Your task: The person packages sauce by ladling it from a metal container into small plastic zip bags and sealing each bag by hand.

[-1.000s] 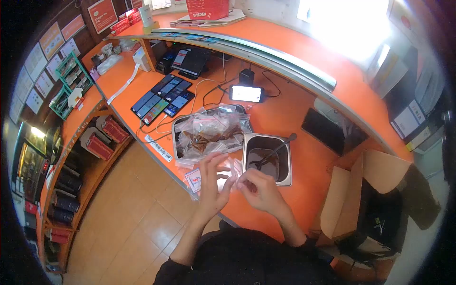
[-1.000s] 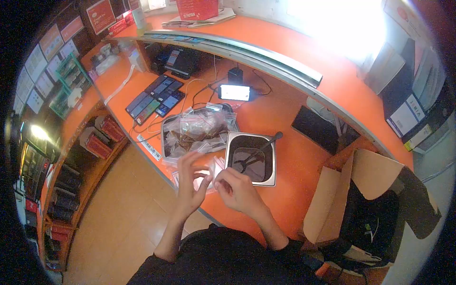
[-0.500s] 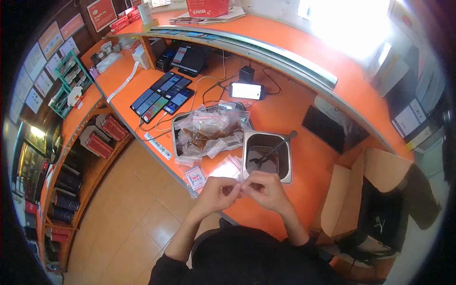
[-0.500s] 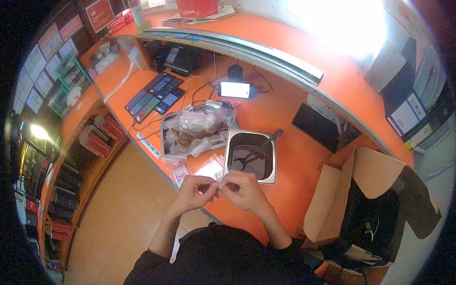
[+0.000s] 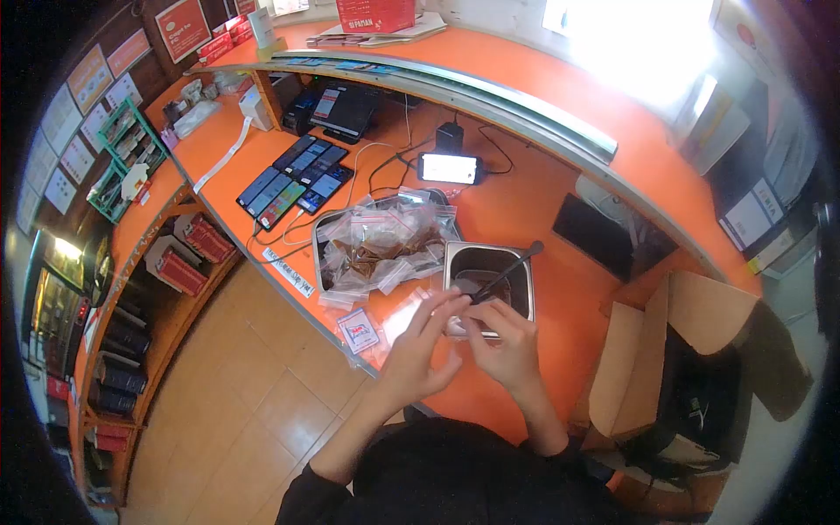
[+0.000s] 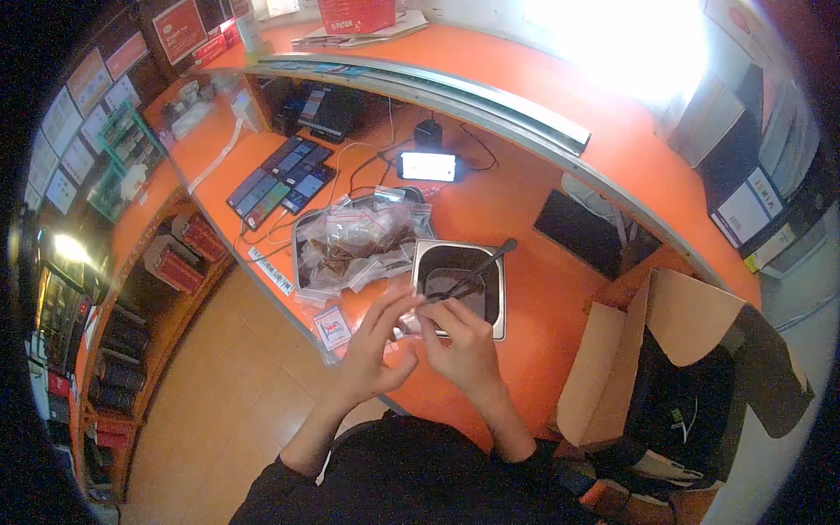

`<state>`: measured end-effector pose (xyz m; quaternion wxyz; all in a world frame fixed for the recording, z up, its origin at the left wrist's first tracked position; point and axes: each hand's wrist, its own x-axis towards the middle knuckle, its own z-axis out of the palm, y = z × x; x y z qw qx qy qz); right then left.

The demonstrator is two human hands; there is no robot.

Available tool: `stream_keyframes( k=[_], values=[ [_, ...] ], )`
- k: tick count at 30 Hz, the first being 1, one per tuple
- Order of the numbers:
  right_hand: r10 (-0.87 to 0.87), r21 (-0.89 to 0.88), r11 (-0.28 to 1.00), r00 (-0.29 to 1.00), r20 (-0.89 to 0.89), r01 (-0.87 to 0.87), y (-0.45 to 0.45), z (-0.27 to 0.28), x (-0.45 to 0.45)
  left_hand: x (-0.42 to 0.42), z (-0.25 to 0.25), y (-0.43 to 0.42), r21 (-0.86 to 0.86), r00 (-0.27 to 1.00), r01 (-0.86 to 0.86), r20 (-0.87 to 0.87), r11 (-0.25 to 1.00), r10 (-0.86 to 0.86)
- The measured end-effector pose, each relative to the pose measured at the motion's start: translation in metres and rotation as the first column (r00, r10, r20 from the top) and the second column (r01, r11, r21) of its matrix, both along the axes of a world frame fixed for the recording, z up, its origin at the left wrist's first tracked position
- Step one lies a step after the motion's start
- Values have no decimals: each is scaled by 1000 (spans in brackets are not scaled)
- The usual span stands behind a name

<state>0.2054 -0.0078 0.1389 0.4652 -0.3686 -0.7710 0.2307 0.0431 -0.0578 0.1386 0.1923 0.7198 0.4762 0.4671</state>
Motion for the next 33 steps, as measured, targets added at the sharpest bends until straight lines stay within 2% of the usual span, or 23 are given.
stream_keyframes(
  k=[1,3,4,6,7,9,13,15,16,19,21,23,25,26,27,29,30,31,32,33],
  values=[
    [15,19,1000,1000,-22,-15,1,2,3,-1,-1,-1,0,1000,0,0,1000,0],
    [29,35,999,999,-44,-27,3,8,11,-6,-3,-3,-160,994,96,74,982,-85],
    [-8,43,999,999,-48,10,3,13,15,-10,-8,-3,-162,993,97,74,982,-86],
    [-48,52,997,997,-54,51,2,19,19,-17,-18,0,-90,997,-78,-20,993,77],
    [-77,25,997,996,-54,79,0,22,20,-16,-18,2,-90,997,-76,-21,993,75],
    [-104,-1,995,993,-54,104,-2,21,18,-12,-11,4,151,942,-282,-144,947,303],
    [-84,-69,994,996,-6,83,-11,6,1,5,-6,2,224,925,-248,-235,942,299],
    [-97,-96,991,995,8,97,-13,3,-4,11,-16,-2,24,987,-132,-93,991,134],
    [-114,-103,989,993,-29,110,-13,3,-5,13,-18,-2,79,987,-156,-21,985,158],
    [-104,-131,987,991,-79,93,-5,2,-1,11,-25,-5,100,974,-226,18,969,225],
    [-74,-151,987,992,-98,59,9,-3,4,9,-23,-7,48,964,-260,67,964,257],
    [-376,-219,916,910,-174,336,37,-26,12,6,-24,-8,-1,949,-294,116,956,292],
    [-628,-62,772,745,-226,633,75,-60,25,1,-29,-8,-39,931,-324,163,945,326],
    [-625,-59,774,747,-229,630,100,-89,35,1,-29,-9,-35,930,-328,164,944,329],
    [-680,-155,732,702,-213,663,125,-122,47,0,-29,-10,-43,921,-337,193,940,339],
    [-729,-246,684,657,-192,686,140,-124,51,-1,-30,-11,-47,910,-349,222,936,351],
    [-578,-528,769,744,-335,361,136,-103,51,0,-32,-12,-82,906,-342,237,936,351],
    [-440,-689,723,739,-510,-45,134,-90,50,-1,-33,-13,-116,901,-334,252,936,353],
    [-435,-687,725,741,-512,-48,135,-91,48,-2,-35,-13,-113,900,-337,253,935,355],
    [-379,-573,818,795,-473,49,134,-93,44,-3,-37,-12,-102,908,-323,247,941,339]
  ],
)
